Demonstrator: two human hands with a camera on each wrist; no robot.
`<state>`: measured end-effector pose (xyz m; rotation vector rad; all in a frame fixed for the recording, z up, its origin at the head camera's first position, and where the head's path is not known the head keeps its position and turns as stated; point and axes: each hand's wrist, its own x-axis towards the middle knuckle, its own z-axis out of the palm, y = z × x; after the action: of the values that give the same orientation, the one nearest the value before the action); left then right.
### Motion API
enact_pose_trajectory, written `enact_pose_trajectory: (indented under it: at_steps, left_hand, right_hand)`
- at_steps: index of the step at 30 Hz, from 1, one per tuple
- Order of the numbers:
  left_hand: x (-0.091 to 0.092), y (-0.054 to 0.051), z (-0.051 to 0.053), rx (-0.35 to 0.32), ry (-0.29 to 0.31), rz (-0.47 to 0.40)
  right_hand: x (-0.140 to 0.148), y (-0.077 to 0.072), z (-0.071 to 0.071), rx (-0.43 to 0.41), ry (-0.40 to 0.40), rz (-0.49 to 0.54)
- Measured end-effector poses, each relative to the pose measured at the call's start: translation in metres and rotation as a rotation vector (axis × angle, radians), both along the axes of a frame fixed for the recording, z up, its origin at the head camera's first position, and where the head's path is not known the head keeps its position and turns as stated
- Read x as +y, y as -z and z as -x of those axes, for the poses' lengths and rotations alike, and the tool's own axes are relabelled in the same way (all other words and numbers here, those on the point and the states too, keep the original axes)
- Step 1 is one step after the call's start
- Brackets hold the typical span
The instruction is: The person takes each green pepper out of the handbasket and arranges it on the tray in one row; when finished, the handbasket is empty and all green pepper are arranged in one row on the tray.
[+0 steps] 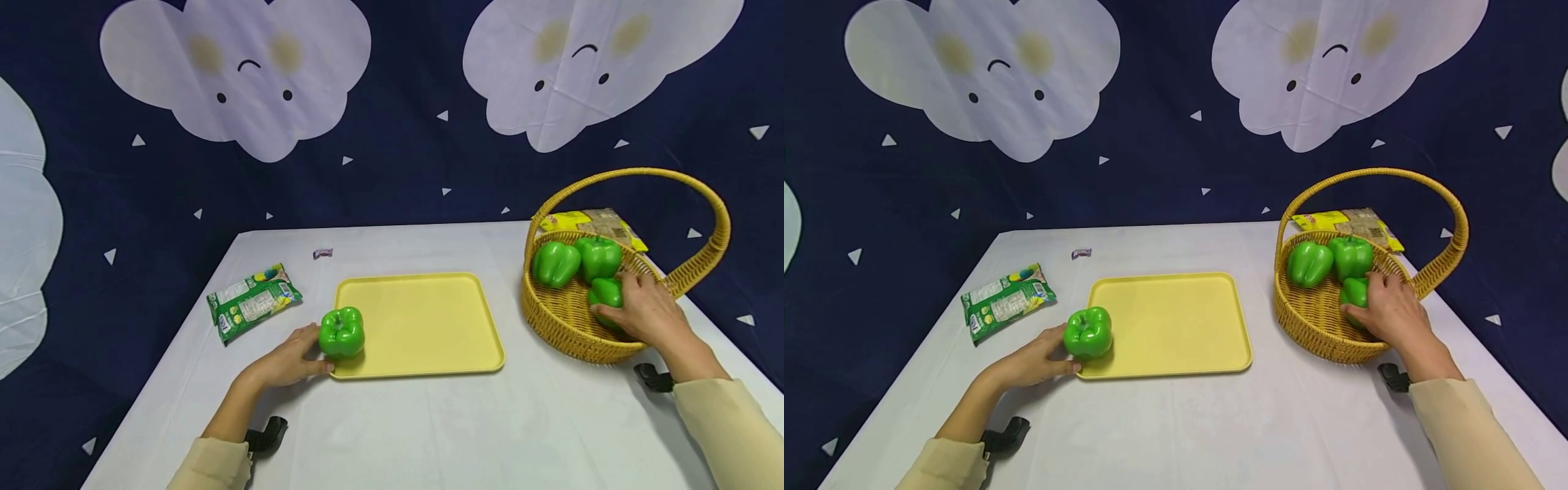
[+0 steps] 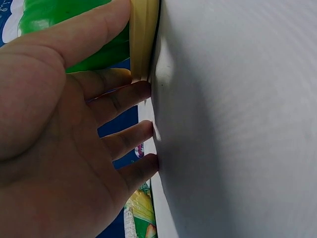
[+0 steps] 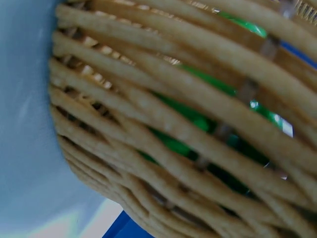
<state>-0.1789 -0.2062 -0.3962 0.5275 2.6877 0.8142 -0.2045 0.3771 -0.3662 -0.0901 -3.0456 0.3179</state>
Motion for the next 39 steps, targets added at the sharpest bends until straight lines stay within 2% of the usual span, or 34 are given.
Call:
enact_pose_trajectory:
  at_steps: [7,28,31,39]
  left_hand:
    - [-0.0002,0.0015,-0.0002,0.005,-0.008,-0.002]
    - [0.0008,0.0009,0.0000,0.002,-0.009,-0.009]
    - [0.0005,0.0011,0.0004,0.004,-0.006,-0.008]
    - [-0.0002,0.0016,0.0003,-0.004,-0.010,-0.008]
  right_hand:
    - [-0.0001,0.0022,0.0010,0.062,-0.044,0.008]
    - [0.0007,-0.0005,-0.0026,0.101,-0.051,0.101]
    - [-0.0006,0.0006,-0.0029,0.152,-0.050,0.130]
    - [-0.0062,-0.0007,-0.0083,0.291,0.041,0.214]
